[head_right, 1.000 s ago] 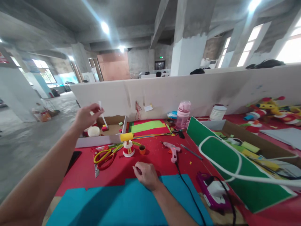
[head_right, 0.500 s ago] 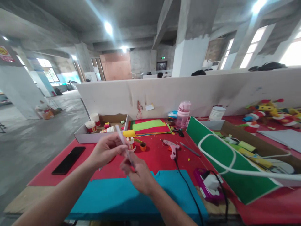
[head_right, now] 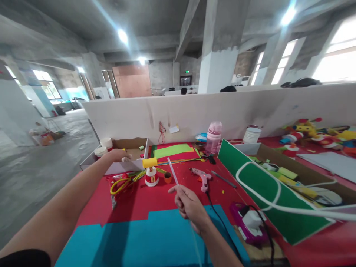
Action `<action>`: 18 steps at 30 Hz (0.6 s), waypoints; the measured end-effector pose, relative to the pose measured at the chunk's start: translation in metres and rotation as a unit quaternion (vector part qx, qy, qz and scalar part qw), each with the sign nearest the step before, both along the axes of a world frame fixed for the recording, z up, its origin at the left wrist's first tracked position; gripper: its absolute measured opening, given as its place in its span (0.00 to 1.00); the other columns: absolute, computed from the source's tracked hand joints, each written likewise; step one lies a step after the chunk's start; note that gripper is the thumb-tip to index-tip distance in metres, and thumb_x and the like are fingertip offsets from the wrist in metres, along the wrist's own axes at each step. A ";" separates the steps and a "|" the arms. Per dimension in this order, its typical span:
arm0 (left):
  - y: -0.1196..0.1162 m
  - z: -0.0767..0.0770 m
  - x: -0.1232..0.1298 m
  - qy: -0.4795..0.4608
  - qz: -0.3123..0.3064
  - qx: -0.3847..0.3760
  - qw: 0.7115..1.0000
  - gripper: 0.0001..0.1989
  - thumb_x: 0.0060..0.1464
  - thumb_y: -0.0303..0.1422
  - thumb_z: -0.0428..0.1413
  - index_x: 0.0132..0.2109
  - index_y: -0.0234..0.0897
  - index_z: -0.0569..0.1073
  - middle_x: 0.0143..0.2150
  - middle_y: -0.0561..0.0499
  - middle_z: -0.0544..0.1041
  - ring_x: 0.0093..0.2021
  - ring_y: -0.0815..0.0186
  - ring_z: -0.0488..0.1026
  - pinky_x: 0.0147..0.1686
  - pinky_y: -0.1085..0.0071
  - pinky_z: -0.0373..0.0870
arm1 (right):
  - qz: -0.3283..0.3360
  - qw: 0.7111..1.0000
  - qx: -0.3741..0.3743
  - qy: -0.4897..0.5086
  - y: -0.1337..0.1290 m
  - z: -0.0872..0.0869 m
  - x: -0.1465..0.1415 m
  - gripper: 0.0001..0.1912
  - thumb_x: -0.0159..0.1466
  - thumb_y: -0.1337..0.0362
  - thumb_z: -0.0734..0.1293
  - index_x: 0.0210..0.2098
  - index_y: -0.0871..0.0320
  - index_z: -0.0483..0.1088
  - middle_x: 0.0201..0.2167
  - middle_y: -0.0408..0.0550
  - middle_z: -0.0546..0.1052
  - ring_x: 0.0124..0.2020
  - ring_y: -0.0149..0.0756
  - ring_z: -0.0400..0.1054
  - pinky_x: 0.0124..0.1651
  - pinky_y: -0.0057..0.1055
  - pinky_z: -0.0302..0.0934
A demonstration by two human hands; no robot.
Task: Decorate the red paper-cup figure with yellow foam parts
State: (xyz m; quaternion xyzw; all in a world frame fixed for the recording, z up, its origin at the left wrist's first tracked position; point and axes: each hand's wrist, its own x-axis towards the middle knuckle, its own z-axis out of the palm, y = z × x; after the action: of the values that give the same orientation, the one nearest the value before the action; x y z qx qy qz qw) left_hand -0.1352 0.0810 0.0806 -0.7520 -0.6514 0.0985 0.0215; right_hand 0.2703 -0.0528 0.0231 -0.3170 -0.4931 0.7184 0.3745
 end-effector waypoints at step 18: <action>-0.081 -0.004 -0.140 -0.045 0.310 0.128 0.941 0.17 0.47 0.41 0.56 0.41 0.36 0.78 0.37 0.46 0.78 0.33 0.63 0.71 0.30 0.73 0.61 | -0.024 0.982 -0.133 0.130 0.024 -0.031 -0.005 0.14 0.62 0.56 0.66 0.44 0.57 0.71 0.20 0.39 0.66 0.14 0.20 0.42 0.15 0.19 0.37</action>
State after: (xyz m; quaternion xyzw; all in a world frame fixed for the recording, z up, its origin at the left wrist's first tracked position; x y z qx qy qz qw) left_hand -0.2750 0.0004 0.0770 -0.5077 -0.8595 -0.0177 0.0564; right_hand 0.2654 -0.0289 -0.0075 -0.2795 -0.3325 0.8035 0.4070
